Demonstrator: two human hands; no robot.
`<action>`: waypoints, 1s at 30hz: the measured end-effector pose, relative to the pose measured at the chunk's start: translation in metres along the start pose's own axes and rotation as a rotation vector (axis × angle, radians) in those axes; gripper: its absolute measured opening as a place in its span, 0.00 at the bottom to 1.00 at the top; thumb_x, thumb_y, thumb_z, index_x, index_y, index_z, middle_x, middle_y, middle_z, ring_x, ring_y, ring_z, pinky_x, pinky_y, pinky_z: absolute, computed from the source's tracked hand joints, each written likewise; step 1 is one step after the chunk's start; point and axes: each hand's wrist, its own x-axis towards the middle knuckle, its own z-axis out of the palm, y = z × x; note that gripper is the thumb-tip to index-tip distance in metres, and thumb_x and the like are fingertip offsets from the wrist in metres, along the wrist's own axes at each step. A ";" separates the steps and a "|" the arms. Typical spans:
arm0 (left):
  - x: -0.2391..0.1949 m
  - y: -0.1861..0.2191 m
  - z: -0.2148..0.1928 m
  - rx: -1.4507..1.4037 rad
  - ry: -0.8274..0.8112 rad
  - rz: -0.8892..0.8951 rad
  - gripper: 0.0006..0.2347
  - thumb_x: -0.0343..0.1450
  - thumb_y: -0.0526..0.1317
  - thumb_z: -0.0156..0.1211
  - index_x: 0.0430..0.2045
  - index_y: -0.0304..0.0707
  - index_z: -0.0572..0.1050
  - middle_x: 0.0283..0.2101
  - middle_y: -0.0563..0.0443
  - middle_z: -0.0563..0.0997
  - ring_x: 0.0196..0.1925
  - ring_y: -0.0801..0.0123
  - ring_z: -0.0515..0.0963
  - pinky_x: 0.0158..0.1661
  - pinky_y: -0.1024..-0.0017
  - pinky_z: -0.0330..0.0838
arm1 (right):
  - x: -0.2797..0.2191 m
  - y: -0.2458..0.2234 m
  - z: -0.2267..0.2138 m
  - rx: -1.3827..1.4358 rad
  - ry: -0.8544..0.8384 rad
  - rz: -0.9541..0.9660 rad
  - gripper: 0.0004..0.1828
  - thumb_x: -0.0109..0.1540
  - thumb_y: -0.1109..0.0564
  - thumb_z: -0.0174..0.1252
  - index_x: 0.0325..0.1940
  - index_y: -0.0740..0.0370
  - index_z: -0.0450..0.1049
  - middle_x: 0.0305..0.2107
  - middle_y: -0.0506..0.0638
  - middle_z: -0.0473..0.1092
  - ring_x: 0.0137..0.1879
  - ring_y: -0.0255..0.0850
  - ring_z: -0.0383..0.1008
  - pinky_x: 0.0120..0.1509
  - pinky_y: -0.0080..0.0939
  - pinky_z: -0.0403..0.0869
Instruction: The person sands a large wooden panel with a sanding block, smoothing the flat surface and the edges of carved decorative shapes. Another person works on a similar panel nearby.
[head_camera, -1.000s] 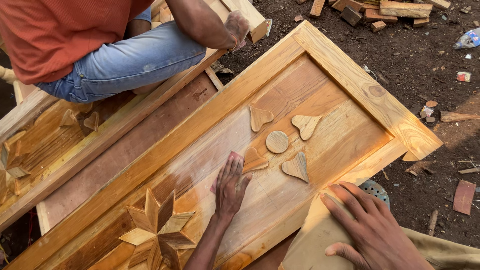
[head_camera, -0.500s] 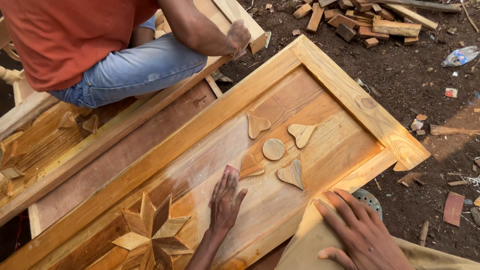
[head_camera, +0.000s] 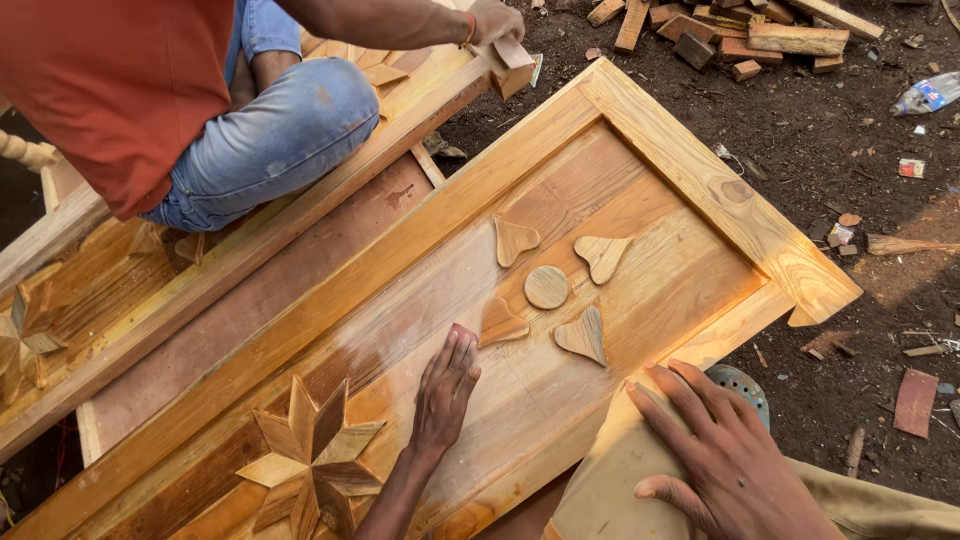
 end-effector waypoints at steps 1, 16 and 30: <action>-0.005 -0.001 -0.001 0.021 -0.007 -0.001 0.25 0.78 0.55 0.38 0.68 0.43 0.66 0.75 0.54 0.63 0.80 0.63 0.53 0.73 0.57 0.47 | -0.001 0.000 0.001 0.009 -0.004 0.003 0.47 0.61 0.22 0.38 0.70 0.59 0.56 0.64 0.62 0.56 0.73 0.56 0.49 0.71 0.59 0.53; -0.002 -0.021 -0.009 0.201 0.104 0.076 0.34 0.77 0.61 0.38 0.75 0.38 0.50 0.79 0.43 0.50 0.82 0.57 0.46 0.76 0.52 0.37 | -0.016 0.000 0.002 -0.042 -0.079 0.068 0.50 0.57 0.21 0.35 0.77 0.48 0.52 0.71 0.59 0.50 0.77 0.58 0.46 0.71 0.65 0.55; 0.051 -0.065 -0.004 0.357 0.296 -0.281 0.47 0.71 0.71 0.42 0.75 0.33 0.36 0.80 0.37 0.37 0.82 0.52 0.35 0.76 0.51 0.29 | -0.019 0.016 0.011 -0.069 -0.210 0.104 0.53 0.55 0.21 0.33 0.80 0.44 0.50 0.73 0.58 0.47 0.78 0.60 0.43 0.70 0.68 0.55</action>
